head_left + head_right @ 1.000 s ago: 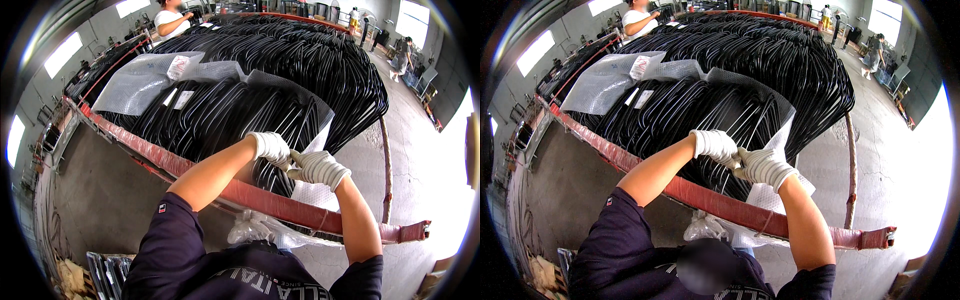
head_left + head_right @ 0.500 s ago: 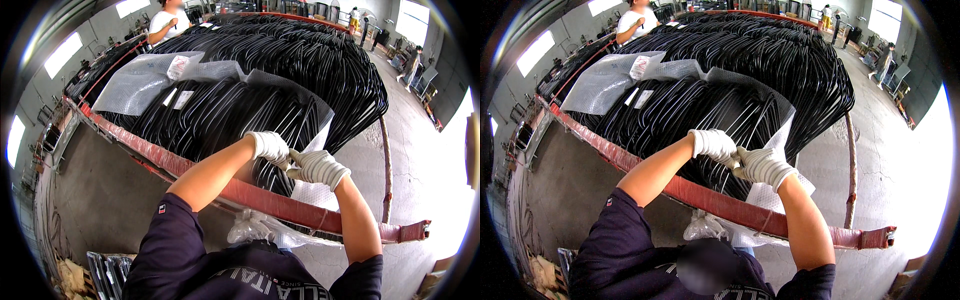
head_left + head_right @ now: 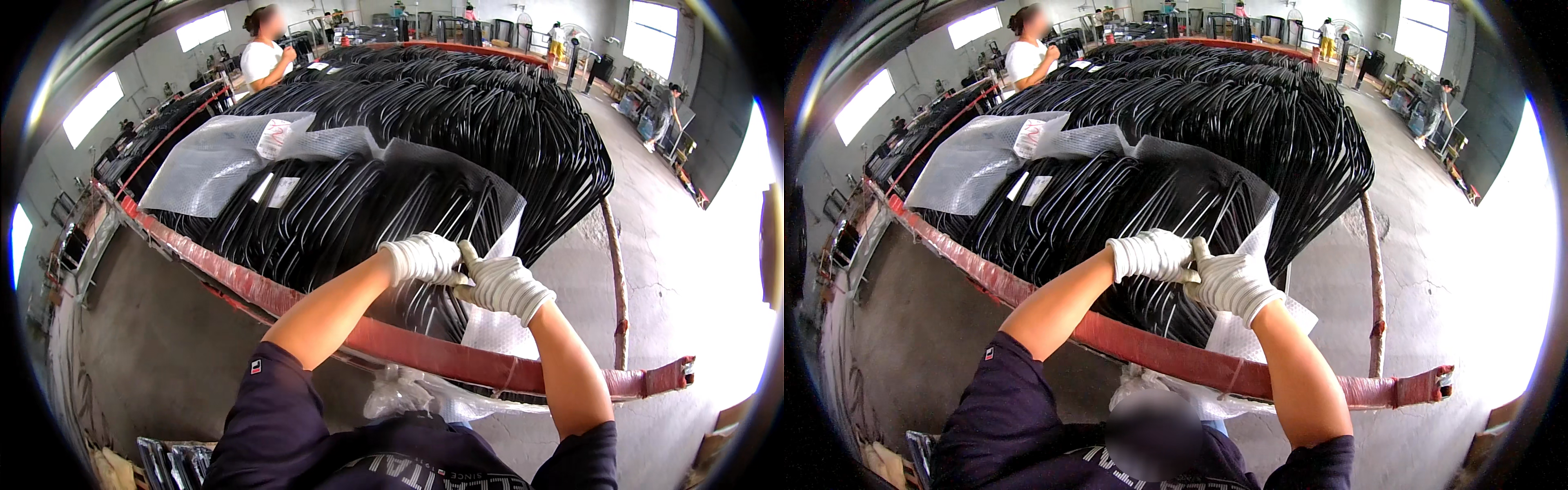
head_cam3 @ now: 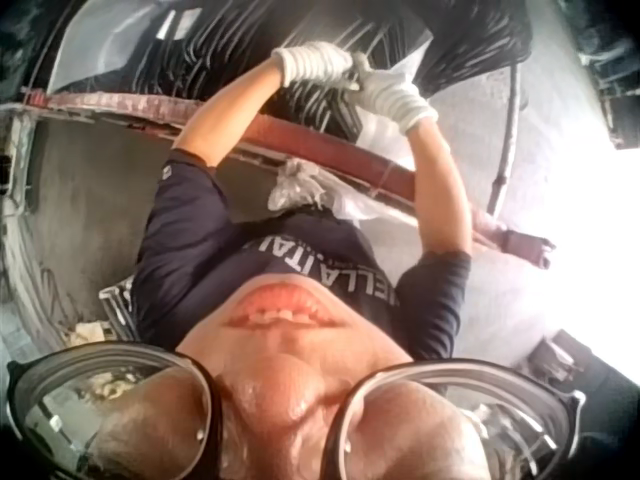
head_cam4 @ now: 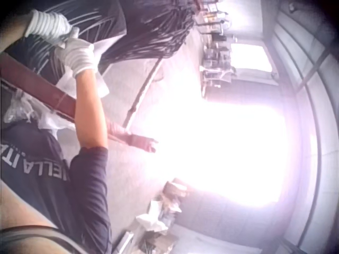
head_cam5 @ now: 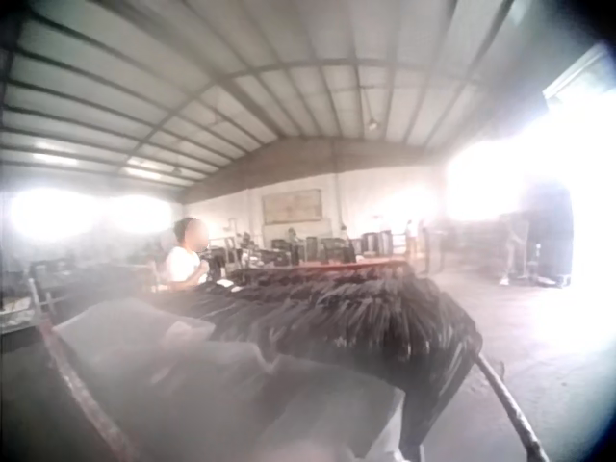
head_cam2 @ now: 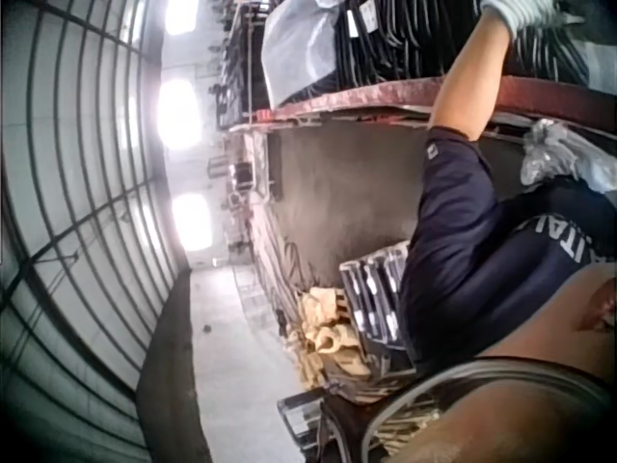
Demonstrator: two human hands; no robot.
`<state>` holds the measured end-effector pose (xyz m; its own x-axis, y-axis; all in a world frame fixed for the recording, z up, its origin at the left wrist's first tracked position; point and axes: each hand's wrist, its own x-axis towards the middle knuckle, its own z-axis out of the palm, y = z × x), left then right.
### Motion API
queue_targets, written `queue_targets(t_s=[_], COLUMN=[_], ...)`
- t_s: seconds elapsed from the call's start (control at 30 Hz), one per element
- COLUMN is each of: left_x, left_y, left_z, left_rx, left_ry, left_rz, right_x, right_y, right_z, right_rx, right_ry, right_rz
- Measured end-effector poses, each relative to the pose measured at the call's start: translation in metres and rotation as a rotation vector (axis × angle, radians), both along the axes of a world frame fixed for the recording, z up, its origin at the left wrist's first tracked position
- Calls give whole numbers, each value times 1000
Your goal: The person organizes black U-shaped metal rods within a large industrial rack, using their gloved hands to separate individual pieces and adjust the plastic wrap between layers.
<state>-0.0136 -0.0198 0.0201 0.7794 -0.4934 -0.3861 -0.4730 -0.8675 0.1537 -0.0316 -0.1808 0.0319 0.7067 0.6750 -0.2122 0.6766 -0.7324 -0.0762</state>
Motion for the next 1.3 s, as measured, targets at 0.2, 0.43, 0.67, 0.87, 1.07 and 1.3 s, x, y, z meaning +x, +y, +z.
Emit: queue_targets(t_s=[0.2,0.43,0.67,0.87,1.07,1.3], left_x=[-2,-3,0,-1,2,0], left_y=[3,5,4,2,3,6], left_z=[9,13,9,7,-2,-2], left_rx=[-24,-178,62,-67,-146,-195], left_ry=[34,-125,-124,-101,-9,-116], left_rz=[3,5,-55,-61,-7,-115], right_x=[0,-5,-6,1,6,2], right_y=[4,6,7,2,1,4], right_z=[-2,8,8,-4,-10,-4], right_rx=[118,344,400,318,340,379], right_ry=[-8,-66,-55,-100,-145,-168], right_rz=[-46,-22,-4,25,48,53])
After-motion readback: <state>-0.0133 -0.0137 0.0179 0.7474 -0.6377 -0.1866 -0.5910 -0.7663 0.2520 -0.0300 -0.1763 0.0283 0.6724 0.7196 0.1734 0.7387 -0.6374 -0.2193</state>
